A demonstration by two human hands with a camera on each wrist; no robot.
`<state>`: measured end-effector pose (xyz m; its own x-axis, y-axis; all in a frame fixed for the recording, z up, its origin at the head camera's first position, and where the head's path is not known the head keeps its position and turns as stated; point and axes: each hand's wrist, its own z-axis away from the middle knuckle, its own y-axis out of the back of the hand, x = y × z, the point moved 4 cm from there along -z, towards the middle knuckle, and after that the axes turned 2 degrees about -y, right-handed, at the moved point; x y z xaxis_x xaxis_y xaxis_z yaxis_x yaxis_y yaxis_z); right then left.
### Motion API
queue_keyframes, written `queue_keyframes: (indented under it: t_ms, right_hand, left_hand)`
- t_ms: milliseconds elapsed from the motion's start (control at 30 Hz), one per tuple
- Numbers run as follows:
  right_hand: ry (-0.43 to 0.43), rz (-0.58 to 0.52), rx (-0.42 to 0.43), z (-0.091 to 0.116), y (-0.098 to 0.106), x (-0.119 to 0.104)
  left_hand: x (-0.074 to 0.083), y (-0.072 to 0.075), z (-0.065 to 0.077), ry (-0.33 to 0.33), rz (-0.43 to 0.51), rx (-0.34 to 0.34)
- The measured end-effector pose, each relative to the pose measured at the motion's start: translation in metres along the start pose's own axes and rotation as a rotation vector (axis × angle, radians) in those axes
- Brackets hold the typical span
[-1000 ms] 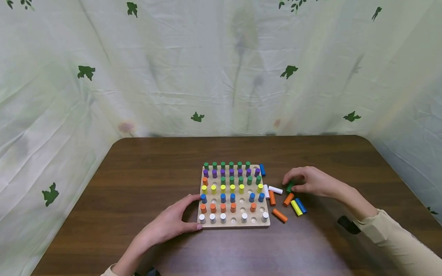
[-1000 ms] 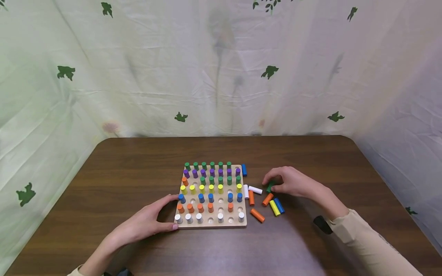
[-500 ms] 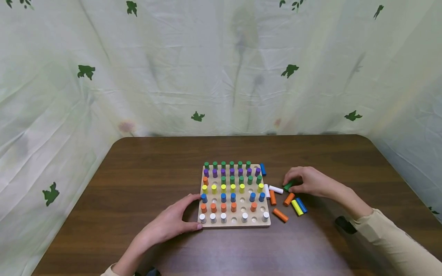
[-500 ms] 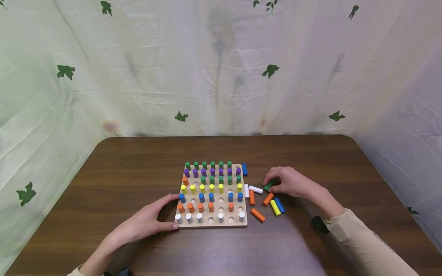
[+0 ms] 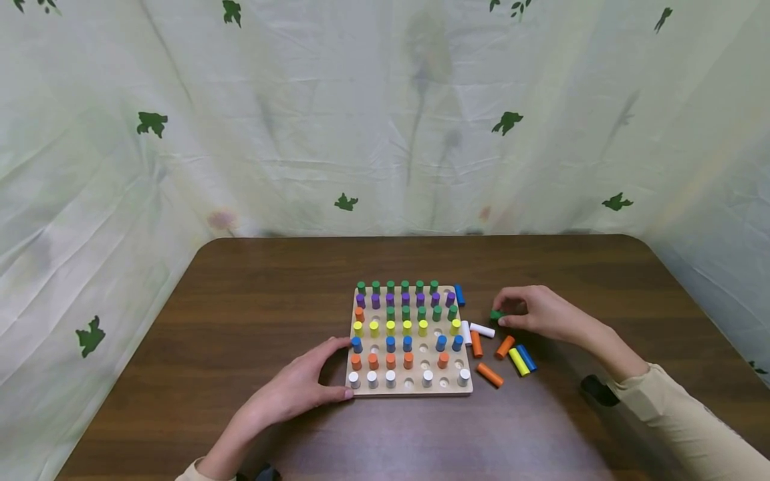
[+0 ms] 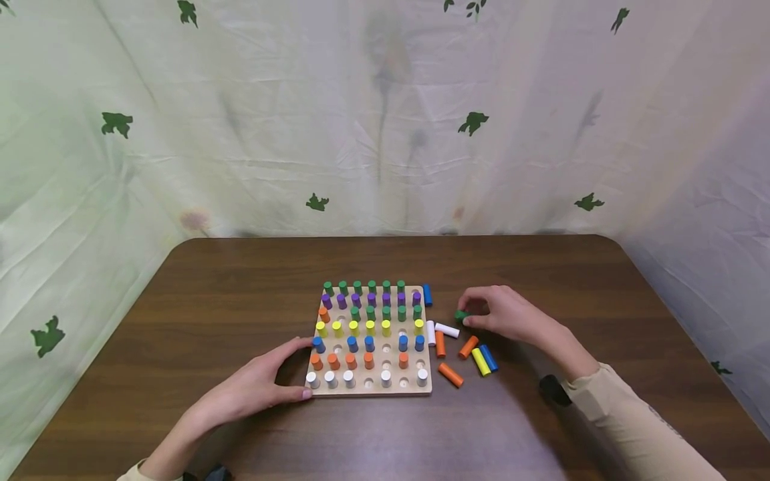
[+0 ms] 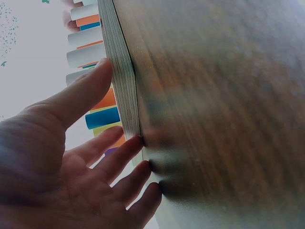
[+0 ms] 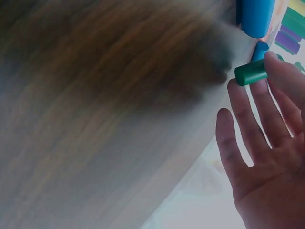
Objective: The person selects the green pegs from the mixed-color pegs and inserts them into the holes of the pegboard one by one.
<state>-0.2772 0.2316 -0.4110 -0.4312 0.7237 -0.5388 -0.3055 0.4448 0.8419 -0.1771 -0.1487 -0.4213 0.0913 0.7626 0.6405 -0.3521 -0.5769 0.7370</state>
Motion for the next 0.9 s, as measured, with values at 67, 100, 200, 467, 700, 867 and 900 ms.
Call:
queue_keyframes:
  t_ms: [67, 100, 200, 467, 700, 867, 900]
  right_hand:
    - [0.006, -0.008, 0.014, -0.001, 0.001, -0.001]
    - [0.009, -0.01, 0.02, -0.001, 0.001, -0.002]
    - [0.013, -0.007, 0.034, -0.002, 0.002, -0.004]
    - [0.038, -0.01, 0.078, -0.007, 0.002, -0.01]
    - [0.079, -0.029, 0.156, -0.012, 0.004, -0.017]
    - [0.102, -0.049, 0.197, -0.016, 0.005, -0.023]
    - [0.104, -0.053, 0.203, -0.017, 0.005, -0.024]
  left_hand:
    - [0.0, 0.0, 0.0, 0.003, -0.001, 0.0]
    - [0.0, 0.0, 0.0, 0.004, -0.004, 0.0]
    - [-0.001, 0.0, -0.001, 0.007, -0.008, -0.001]
    - [-0.002, 0.0, -0.002, 0.001, -0.012, 0.005]
    - [-0.002, 0.0, -0.001, 0.002, 0.0, 0.005]
    - [-0.002, 0.0, -0.002, 0.011, -0.007, 0.002]
    - [-0.002, 0.0, -0.002, 0.013, -0.009, 0.002]
